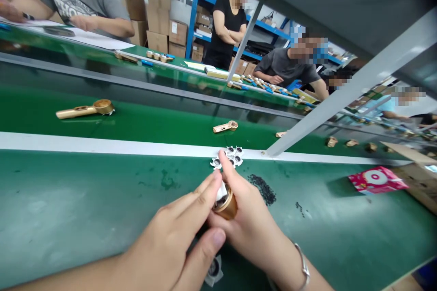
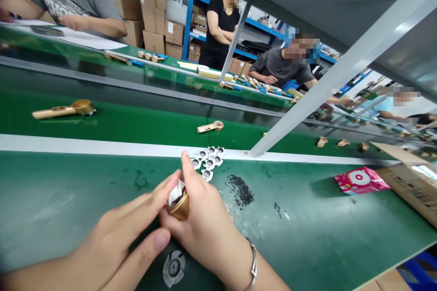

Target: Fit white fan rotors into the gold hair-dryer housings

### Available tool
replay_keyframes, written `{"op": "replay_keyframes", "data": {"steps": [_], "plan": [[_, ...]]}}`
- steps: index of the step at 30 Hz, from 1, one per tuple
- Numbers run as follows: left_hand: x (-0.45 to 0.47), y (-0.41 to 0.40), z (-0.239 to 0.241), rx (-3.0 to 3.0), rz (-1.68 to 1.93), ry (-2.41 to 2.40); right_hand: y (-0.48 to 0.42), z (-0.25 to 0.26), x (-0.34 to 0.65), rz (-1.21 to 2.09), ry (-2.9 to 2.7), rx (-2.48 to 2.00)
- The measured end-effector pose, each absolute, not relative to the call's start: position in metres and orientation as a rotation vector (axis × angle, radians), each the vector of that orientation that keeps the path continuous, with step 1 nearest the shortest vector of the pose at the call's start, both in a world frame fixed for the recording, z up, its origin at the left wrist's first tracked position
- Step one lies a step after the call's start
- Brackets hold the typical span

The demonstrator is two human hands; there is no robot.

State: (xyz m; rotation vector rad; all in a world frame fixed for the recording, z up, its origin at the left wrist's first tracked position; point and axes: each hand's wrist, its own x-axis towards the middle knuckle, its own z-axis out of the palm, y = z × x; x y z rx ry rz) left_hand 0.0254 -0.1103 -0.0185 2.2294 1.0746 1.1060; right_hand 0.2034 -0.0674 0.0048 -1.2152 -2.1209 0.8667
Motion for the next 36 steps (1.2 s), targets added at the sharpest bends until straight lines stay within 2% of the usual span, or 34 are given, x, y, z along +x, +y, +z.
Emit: {"op": "replay_keyframes", "data": {"steps": [6,9,11,13,15,19,23,28,32,36], "plan": [[0.016,-0.102,-0.019,2.401,1.047,1.067,-0.061,0.003,0.201,1.072,-2.028,-1.127],[0.016,-0.108,-0.007,2.428,1.284,1.120,-0.031,0.017,0.190,1.189,-1.812,-1.291],[0.020,-0.115,-0.002,2.526,1.434,0.959,0.002,0.028,0.174,1.182,-1.736,-1.454],[0.024,-0.117,-0.005,2.716,1.258,0.680,0.041,0.036,0.150,1.185,-1.757,-1.556],[0.025,-0.112,-0.016,2.840,0.914,0.531,0.075,0.038,0.123,1.209,-1.804,-1.644],[0.021,-0.092,-0.047,2.802,0.567,0.567,0.111,0.035,0.085,1.182,-1.928,-1.814],[0.019,-0.088,-0.055,2.679,0.465,0.651,0.102,0.043,0.113,1.036,-2.081,-1.925],[0.022,-0.091,-0.046,2.506,0.440,0.720,0.028,0.045,0.227,0.701,-2.258,-1.811],[0.022,-0.085,-0.046,2.300,0.494,0.740,-0.036,0.001,0.294,0.437,-2.281,-1.779],[0.021,-0.080,-0.046,2.032,0.526,0.885,-0.057,-0.041,0.315,0.226,-2.307,-1.692]]}}
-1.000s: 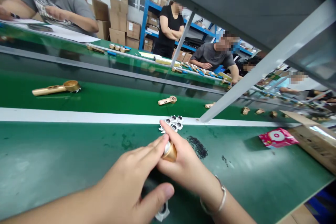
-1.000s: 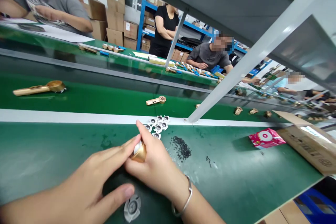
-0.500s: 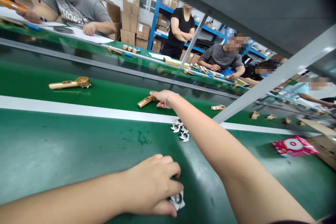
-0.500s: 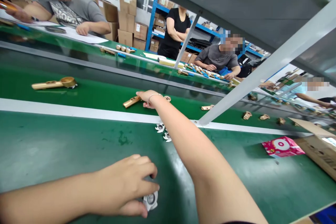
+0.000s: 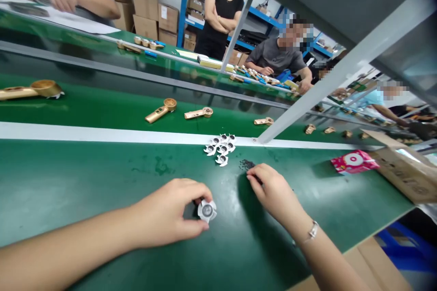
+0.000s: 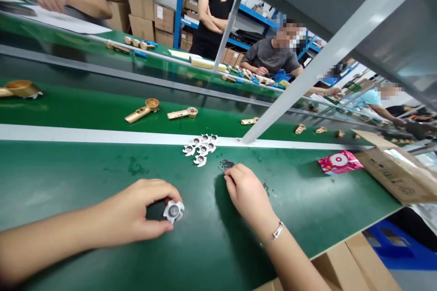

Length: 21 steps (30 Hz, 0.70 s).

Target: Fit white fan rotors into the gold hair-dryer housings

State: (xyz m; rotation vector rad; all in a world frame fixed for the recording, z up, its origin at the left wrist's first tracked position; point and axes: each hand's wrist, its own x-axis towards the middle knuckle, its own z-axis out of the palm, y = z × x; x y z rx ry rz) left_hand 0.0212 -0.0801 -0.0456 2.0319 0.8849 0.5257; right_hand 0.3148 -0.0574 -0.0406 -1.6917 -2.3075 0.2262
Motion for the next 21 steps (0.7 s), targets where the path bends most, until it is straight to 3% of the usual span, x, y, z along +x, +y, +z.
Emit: {"op": "replay_keyframes", "data": {"steps": [11,21], "plan": [[0.022,-0.070,-0.040,1.623,0.547,1.035,-0.048,-0.036,0.317,0.007,-2.604,-1.503],[0.021,-0.068,-0.042,1.358,0.593,1.010,-0.035,-0.017,0.278,0.157,-2.649,-1.341]]}}
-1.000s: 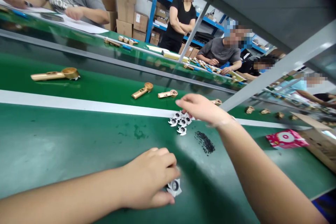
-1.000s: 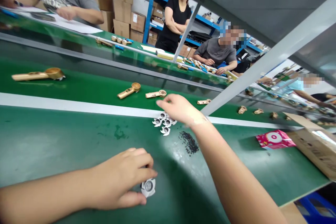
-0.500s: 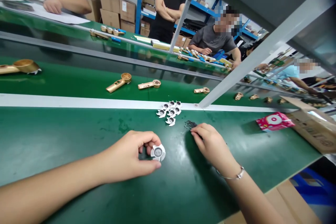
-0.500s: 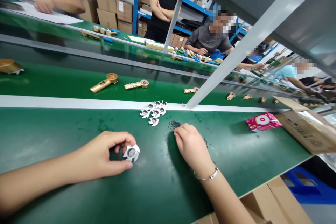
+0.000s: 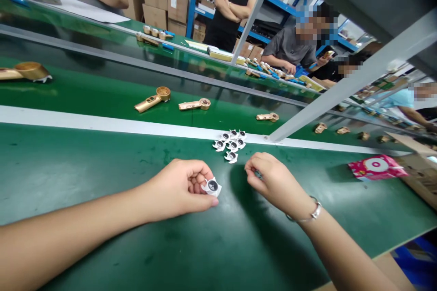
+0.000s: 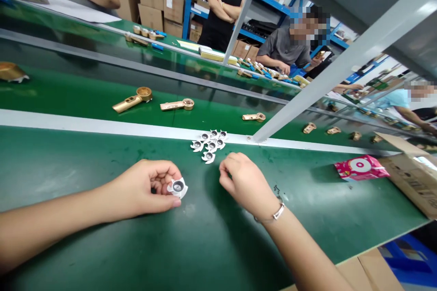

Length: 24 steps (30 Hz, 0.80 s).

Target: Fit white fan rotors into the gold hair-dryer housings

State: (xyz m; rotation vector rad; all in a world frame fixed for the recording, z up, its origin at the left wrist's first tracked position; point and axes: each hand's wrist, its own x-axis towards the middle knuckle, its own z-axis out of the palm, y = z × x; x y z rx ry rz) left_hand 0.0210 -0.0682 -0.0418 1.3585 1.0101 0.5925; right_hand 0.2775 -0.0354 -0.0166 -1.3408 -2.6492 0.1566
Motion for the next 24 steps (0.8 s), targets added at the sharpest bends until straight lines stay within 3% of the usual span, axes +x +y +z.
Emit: {"op": "replay_keyframes", "data": {"steps": [7,24], "plan": [[0.020,-0.065,-0.047,1.296,0.622,0.935,-0.066,-0.013,0.224,0.960,-2.342,-1.039],[0.020,-0.069,-0.052,1.177,0.719,0.947,-0.072,-0.018,0.228,0.797,-2.390,-1.006]]}}
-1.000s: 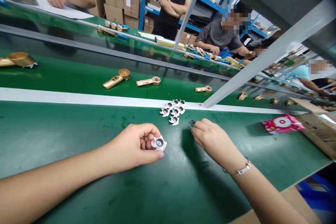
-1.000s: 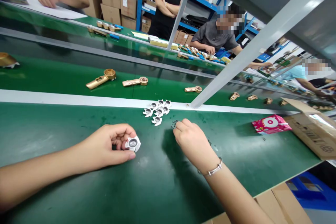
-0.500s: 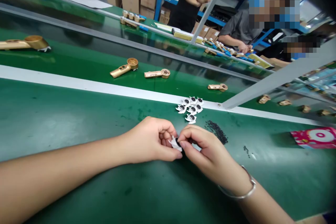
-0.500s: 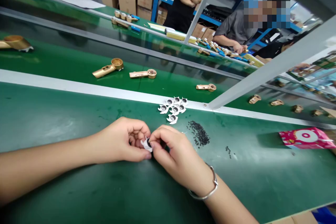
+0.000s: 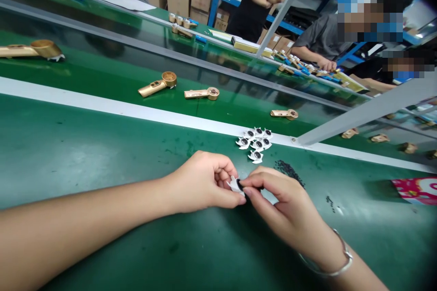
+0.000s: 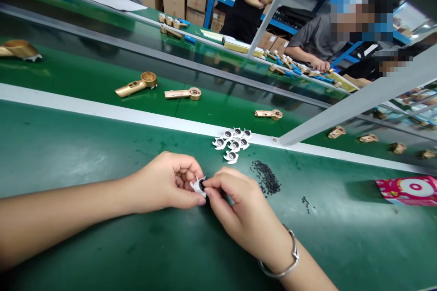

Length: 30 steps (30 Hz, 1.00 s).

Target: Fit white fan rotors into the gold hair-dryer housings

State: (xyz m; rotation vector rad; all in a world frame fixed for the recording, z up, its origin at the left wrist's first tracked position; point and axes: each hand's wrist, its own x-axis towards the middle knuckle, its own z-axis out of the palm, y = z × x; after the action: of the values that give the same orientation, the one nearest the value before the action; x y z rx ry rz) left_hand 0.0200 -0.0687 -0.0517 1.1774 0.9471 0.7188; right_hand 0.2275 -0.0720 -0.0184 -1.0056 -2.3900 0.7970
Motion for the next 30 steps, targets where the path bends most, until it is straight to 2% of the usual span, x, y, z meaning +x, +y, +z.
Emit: {"op": "replay_keyframes", "data": {"steps": [5,10,14,17,21,26,30], "plan": [[0.019,-0.062,-0.048,1.056,0.911,0.921,-0.058,0.005,0.227,0.598,-2.567,-0.832],[-0.002,-0.041,-0.038,1.163,1.285,0.848,0.050,0.007,0.159,0.490,-2.368,-1.314],[-0.020,-0.025,-0.033,1.172,1.338,0.798,0.135,-0.009,0.080,0.459,-2.433,-1.346],[-0.025,-0.021,-0.028,1.160,1.338,0.809,0.156,-0.010,0.052,0.498,-2.530,-1.310],[-0.026,-0.027,-0.009,1.154,1.374,0.795,0.127,0.006,0.083,0.482,-2.502,-1.274],[-0.032,-0.039,0.026,1.258,1.446,0.669,0.030,0.019,0.174,0.517,-2.205,-1.239],[-0.033,-0.040,0.027,1.404,1.321,0.745,-0.034,0.012,0.208,1.130,-1.695,-1.038]]}}
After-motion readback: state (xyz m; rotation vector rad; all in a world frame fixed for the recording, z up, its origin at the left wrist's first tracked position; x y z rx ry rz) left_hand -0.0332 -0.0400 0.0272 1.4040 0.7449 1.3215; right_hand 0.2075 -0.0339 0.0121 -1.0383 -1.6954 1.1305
